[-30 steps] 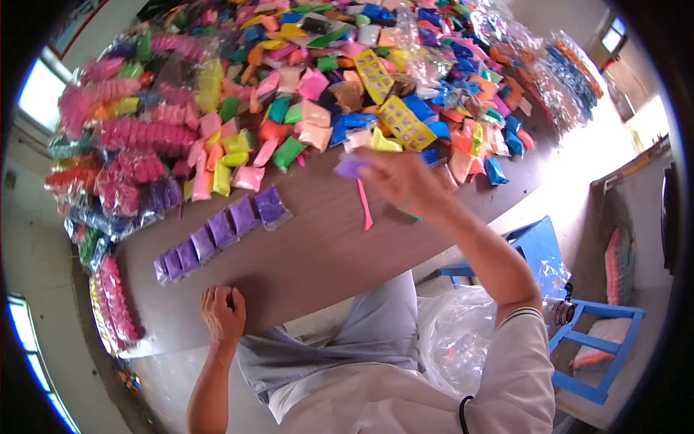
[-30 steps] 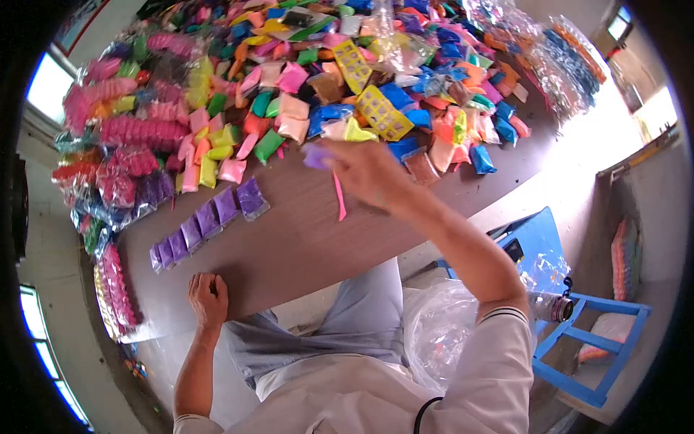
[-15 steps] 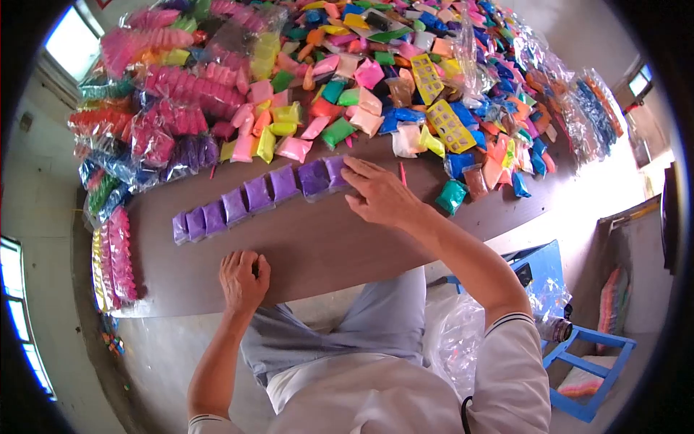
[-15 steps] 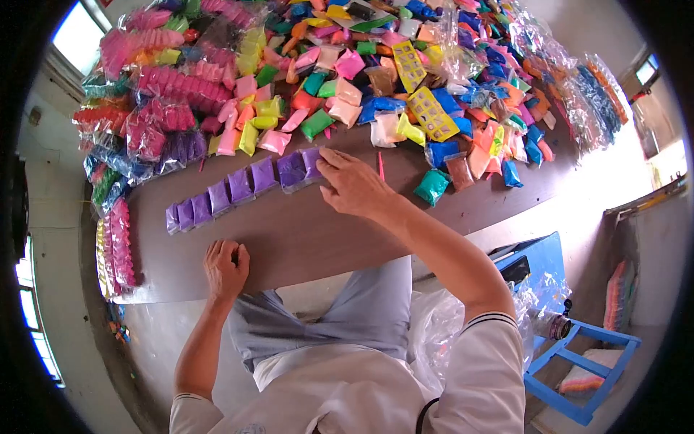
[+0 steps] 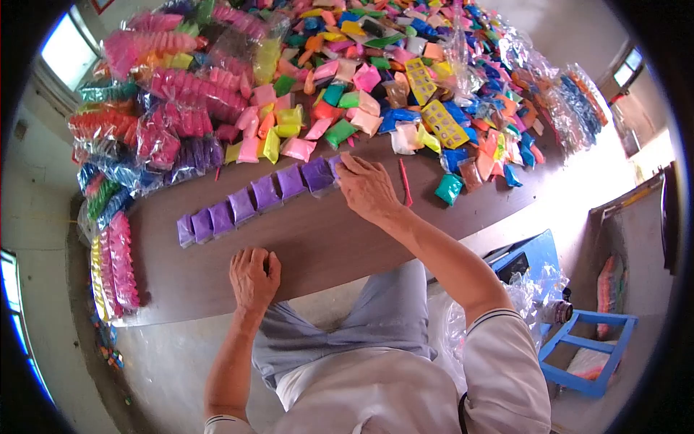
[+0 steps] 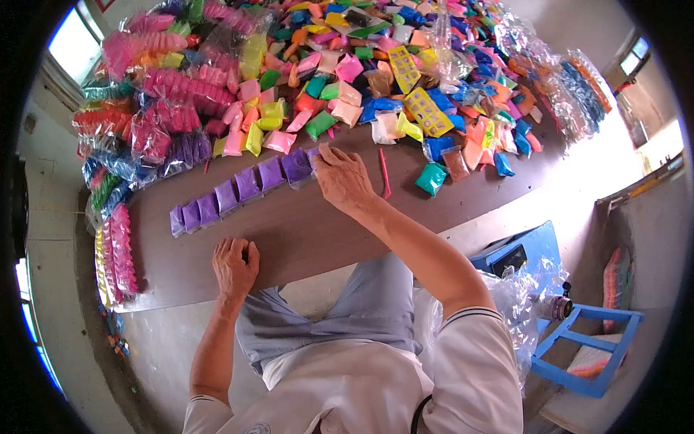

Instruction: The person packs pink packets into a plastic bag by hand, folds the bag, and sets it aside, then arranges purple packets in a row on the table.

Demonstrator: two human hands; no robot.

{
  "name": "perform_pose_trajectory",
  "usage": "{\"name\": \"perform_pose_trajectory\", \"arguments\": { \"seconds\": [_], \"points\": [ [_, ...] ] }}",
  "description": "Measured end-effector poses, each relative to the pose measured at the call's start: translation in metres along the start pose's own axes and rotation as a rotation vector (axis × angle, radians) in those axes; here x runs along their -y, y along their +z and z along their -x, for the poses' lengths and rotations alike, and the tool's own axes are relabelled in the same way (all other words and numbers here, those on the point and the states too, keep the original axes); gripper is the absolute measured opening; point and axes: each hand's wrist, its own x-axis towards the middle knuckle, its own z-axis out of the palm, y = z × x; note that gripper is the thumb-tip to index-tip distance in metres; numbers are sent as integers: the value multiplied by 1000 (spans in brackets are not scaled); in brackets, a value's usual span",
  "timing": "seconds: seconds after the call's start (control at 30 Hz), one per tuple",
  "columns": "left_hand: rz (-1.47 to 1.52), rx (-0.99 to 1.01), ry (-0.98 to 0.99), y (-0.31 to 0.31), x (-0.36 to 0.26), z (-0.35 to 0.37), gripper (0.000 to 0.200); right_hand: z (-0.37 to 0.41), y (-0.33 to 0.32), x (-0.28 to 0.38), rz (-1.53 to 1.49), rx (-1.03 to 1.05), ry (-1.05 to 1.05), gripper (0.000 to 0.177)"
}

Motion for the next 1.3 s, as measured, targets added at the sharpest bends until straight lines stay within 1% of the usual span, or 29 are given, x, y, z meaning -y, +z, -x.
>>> {"name": "perform_pose_trajectory", "arguments": {
  "seconds": [0.03, 0.07, 0.13, 0.17, 0.23, 0.27, 0.3, 0.33, 0.37, 0.4, 0.43, 0.5, 0.53, 0.57, 0.63, 0.7, 0.77, 0.8, 0.87, 0.9, 0.97, 1.0, 1.03, 1.1, 1.13, 1.17, 1.23, 1.27, 1.3],
  "points": [
    [4, -7, 14, -1, 0, 0, 15, -3, -5, 4, -13, 62, 39, 28],
    [11, -16, 15, -1, 0, 0, 16, -6, -8, 8, -2, 47, 45, 28],
    [39, -31, 59, -2, -3, -1, 16, -9, -13, 7, -107, 12, 43, 16],
    [18, -46, 55, -1, -1, 2, 17, -8, -10, 4, -74, -13, 74, 16],
    [4, -59, 56, 7, 5, 6, 18, 0, -7, -10, -254, -333, -72, 8],
    [0, -54, 51, 10, 8, 8, 18, 4, -20, -20, -211, -350, -47, 8],
    [25, -50, 84, 10, 5, 8, 18, 9, -35, -24, -304, -284, 103, 12],
    [1, -32, 61, 7, 3, 7, 18, 11, -46, -30, -407, -220, 245, 16],
    [-30, -20, 34, 5, 2, 5, 18, 12, -56, -43, -394, -237, 254, 16],
    [-28, -25, 51, 6, 2, 5, 18, 13, -68, -60, -336, -368, 305, 7],
    [-35, -31, 56, 6, 1, 5, 18, 13, -80, -79, -281, -497, 356, 3],
    [-39, -38, 73, 6, 2, 4, 18, 17, -106, -134, -189, -679, 387, 3],
    [-37, -33, 72, 6, 1, 4, 18, 22, -120, -162, -120, -657, 501, 4],
    [-36, -28, 68, 6, 1, 4, 18, 28, -132, -191, -52, -630, 612, 10],
    [-39, -19, 73, 4, 0, 2, 18, 41, -138, -269, -92, -672, 730, 12],
    [-47, -5, 66, 5, -1, 3, 18, 48, -157, -307, 90, -815, 664, 13],
    [-55, 10, 47, 5, 0, 2, 17, 46, -167, -338, -256, -852, 727, 15],
    [-64, 11, 44, 5, -1, 2, 17, 42, -171, -354, -266, -851, 728, 15],
    [-74, 31, 37, 4, -2, 1, 17, 32, -176, -386, -719, -824, 858, 18],
    [-84, 34, 35, 5, 0, 3, 17, 28, -172, -405, -729, -821, 861, 18],
    [-88, 68, 0, 8, 5, 6, 17, 18, -158, -447, -393, -756, 933, 19],
    [-96, 71, -3, 9, 5, 5, 17, 8, -150, -464, -336, -770, 985, 24],
    [-101, 65, 6, 8, 4, 5, 16, 5, -141, -479, -347, -763, 986, 24],
    [-117, 69, 7, 8, 5, 5, 16, -7, -153, -465, 5, -590, 947, 34],
    [-109, 78, 3, 8, 7, 5, 16, -14, -160, -448, 56, -507, 1018, 38],
    [-99, 88, 0, 8, 7, 5, 17, -24, -178, -422, -27, -375, 1147, 39],
    [-110, 90, -10, 8, 5, 5, 16, -32, -173, -443, -60, -143, 1097, 39],
    [-112, 84, -12, 8, 4, 4, 16, -36, -173, -450, -62, -137, 1098, 39],
    [-112, 90, -15, 8, 4, 3, 16, -39, -173, -456, 310, 136, 885, 37]
  ]
}}
